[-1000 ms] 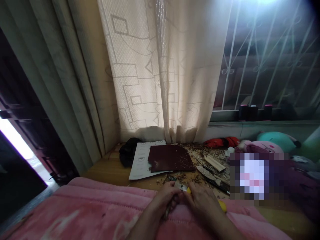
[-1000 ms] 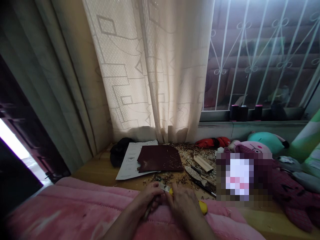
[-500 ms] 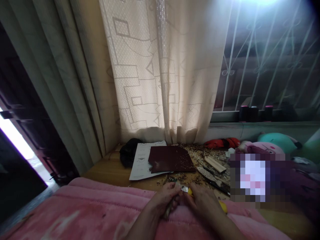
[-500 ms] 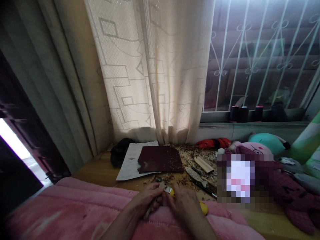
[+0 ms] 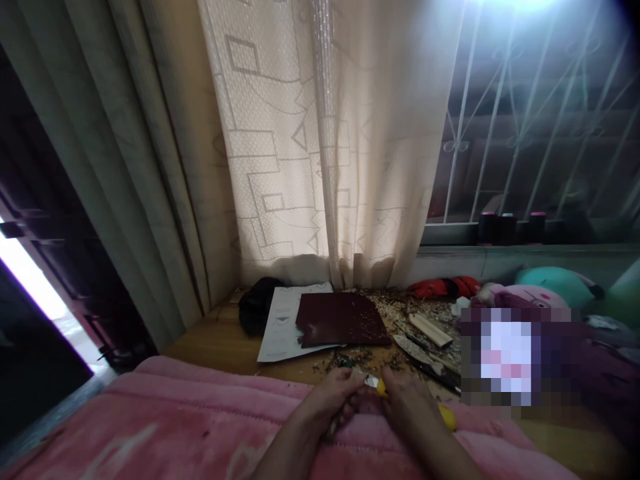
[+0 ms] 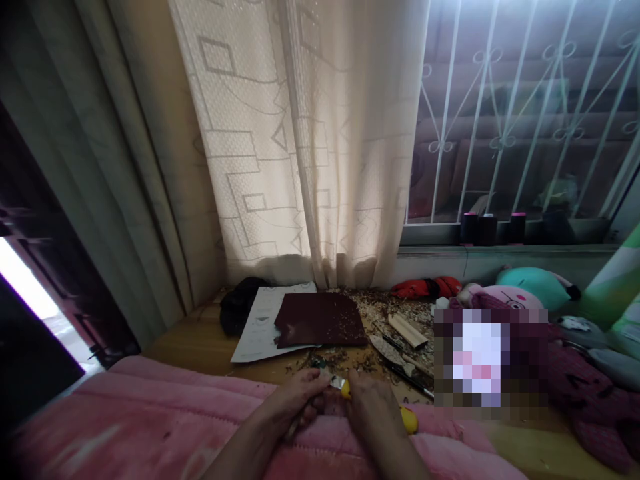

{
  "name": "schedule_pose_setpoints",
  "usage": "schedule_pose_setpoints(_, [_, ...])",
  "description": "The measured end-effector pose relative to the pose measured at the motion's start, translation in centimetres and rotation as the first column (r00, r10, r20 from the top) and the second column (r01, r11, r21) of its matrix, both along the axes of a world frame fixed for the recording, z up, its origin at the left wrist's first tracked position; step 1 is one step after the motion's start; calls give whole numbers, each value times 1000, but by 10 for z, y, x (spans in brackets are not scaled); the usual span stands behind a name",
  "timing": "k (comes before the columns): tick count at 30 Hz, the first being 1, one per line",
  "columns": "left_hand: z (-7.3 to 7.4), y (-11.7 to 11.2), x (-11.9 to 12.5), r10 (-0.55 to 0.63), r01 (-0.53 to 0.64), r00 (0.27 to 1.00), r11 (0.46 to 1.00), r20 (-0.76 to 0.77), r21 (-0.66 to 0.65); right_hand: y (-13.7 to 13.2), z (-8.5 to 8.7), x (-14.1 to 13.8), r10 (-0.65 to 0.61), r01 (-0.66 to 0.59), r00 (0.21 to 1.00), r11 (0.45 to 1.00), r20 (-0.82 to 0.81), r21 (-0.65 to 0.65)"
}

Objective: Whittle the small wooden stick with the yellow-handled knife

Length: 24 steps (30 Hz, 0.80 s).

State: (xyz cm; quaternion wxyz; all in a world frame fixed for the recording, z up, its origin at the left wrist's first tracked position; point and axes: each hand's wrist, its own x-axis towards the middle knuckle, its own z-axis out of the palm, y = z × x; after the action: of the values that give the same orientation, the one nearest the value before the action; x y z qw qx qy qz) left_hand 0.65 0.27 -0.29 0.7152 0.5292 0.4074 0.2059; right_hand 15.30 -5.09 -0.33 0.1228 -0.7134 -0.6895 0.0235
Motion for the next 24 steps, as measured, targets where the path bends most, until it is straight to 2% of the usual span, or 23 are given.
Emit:
schedule_pose_setpoints(5, [3,-2,2,24,-24,999,1000,-48,1,1,0,1,-15,15,1000,1000,-9,17])
schedule_pose_setpoints(15, [1,-4,1,29,-31,999,998,34,55,2,-2,2,9,-9,1000,1000,11,7])
schedule_pose_setpoints(24, [6,-5,2,23,-26,998,999,57,47,3,1,1,5,-6,1000,1000,-31,-29])
